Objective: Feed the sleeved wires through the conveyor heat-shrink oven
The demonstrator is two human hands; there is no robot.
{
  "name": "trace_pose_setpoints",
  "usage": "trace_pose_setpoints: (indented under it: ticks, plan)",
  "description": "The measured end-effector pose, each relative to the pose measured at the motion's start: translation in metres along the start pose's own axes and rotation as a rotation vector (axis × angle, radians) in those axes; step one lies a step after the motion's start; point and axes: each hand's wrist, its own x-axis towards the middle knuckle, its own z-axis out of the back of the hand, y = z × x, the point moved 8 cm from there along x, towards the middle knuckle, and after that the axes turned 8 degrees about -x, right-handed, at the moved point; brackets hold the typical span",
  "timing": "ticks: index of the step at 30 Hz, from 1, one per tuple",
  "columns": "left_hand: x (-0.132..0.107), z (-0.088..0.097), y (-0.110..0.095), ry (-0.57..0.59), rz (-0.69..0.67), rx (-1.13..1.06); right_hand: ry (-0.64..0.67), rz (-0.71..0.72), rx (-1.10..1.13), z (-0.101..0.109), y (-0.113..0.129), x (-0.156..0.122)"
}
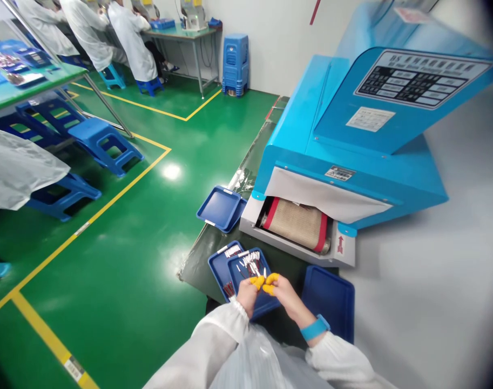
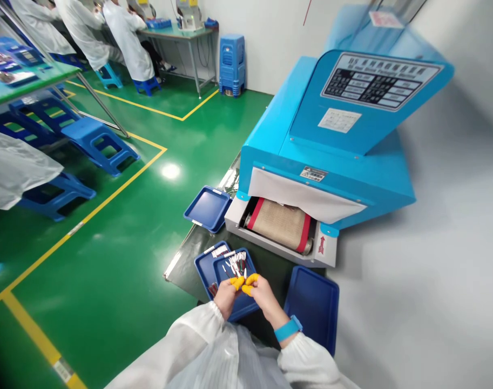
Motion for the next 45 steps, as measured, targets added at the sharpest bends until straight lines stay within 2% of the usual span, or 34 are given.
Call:
trace_pose_setpoints:
  ticks: [6,15,19,23,28,33,39,45]
  plan:
    - [-0.012,-0.009,-0.006,0.001,-0.003,-0.034,0.028,-0.149,0.296,-0.009,-0.011,-0.017]
    - [-0.015,-0.023,-0.009,0.057,-0.028,0.068,0.125,-0.081,0.169,-0.005,0.008,-0.031]
    - [-0.014,-0.022,-0.024,0.064,-0.089,0.148,0.105,-0.035,0.103,0.000,0.013,-0.029]
    - [-0.012,-0.019,-0.042,0.066,-0.143,0.221,0.146,-0.042,0.090,0.000,0.014,-0.029]
    - [-0.010,-0.020,-0.047,0.093,-0.149,0.263,0.165,-0.031,0.090,0.002,0.019,-0.030]
    - [-0.013,-0.027,-0.048,0.121,-0.127,0.264,0.157,0.000,0.035,0.005,0.027,-0.030]
    - [-0.020,-0.051,-0.039,0.254,-0.035,0.177,0.242,0.016,-0.007,0.003,0.033,-0.030]
    - [-0.021,-0.062,-0.047,0.189,-0.023,0.035,0.258,0.043,-0.074,0.009,0.051,-0.033]
